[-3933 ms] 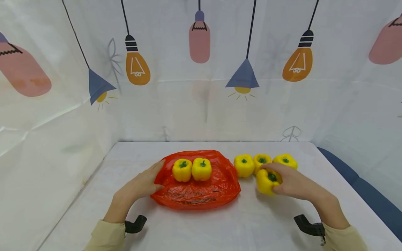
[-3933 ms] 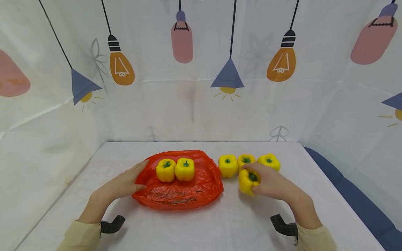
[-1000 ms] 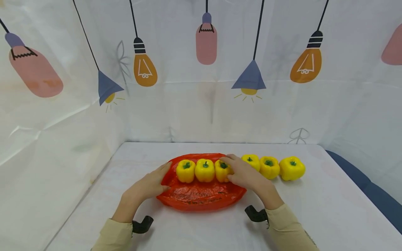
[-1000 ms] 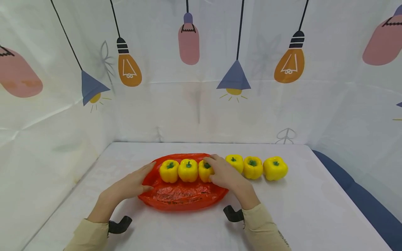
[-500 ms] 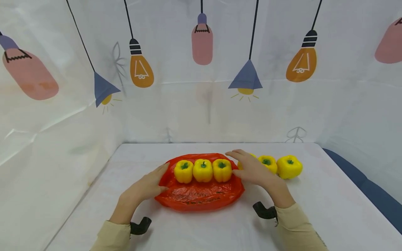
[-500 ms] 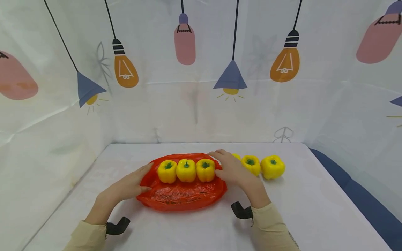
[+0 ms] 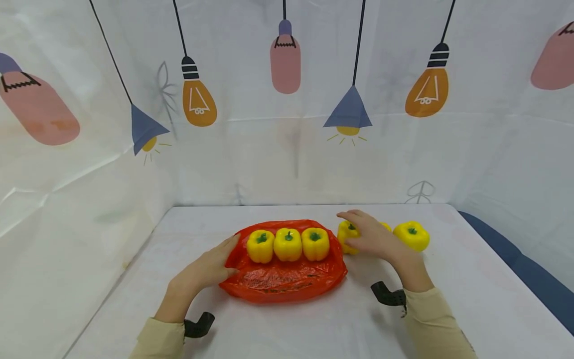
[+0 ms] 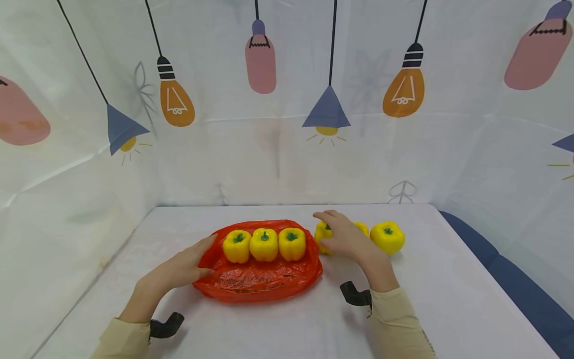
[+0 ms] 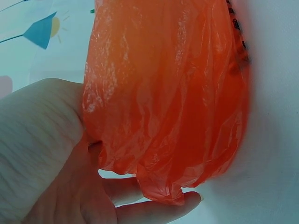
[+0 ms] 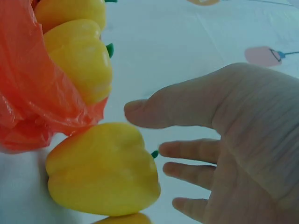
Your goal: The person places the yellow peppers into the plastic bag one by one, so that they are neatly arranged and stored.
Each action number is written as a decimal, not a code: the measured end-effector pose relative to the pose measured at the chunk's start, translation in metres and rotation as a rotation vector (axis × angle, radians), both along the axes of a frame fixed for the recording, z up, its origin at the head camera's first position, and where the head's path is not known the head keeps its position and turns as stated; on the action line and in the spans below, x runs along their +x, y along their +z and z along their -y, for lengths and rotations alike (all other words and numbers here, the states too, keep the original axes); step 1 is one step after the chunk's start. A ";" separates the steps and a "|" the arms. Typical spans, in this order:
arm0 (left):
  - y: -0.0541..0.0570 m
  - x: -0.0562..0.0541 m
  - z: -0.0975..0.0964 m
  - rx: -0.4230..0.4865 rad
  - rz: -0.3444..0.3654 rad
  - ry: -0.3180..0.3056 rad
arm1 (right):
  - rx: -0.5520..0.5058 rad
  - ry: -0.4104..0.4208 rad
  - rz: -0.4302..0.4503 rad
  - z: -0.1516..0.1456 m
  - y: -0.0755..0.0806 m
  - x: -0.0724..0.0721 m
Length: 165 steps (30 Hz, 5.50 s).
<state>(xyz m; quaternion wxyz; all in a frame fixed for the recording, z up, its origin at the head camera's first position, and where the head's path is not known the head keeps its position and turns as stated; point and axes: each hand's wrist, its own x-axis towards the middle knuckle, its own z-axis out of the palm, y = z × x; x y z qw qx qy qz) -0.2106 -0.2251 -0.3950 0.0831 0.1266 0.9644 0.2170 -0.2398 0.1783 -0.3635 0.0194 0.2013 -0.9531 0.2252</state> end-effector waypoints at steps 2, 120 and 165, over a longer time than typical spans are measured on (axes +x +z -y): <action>0.000 0.000 0.000 0.002 -0.001 -0.001 | 0.011 -0.009 0.031 -0.002 -0.001 -0.001; 0.008 0.001 0.008 0.001 -0.008 -0.025 | 0.087 0.338 -0.143 0.176 -0.024 0.044; 0.008 0.001 0.012 0.012 -0.008 -0.036 | 0.128 0.340 -0.179 0.163 -0.017 0.050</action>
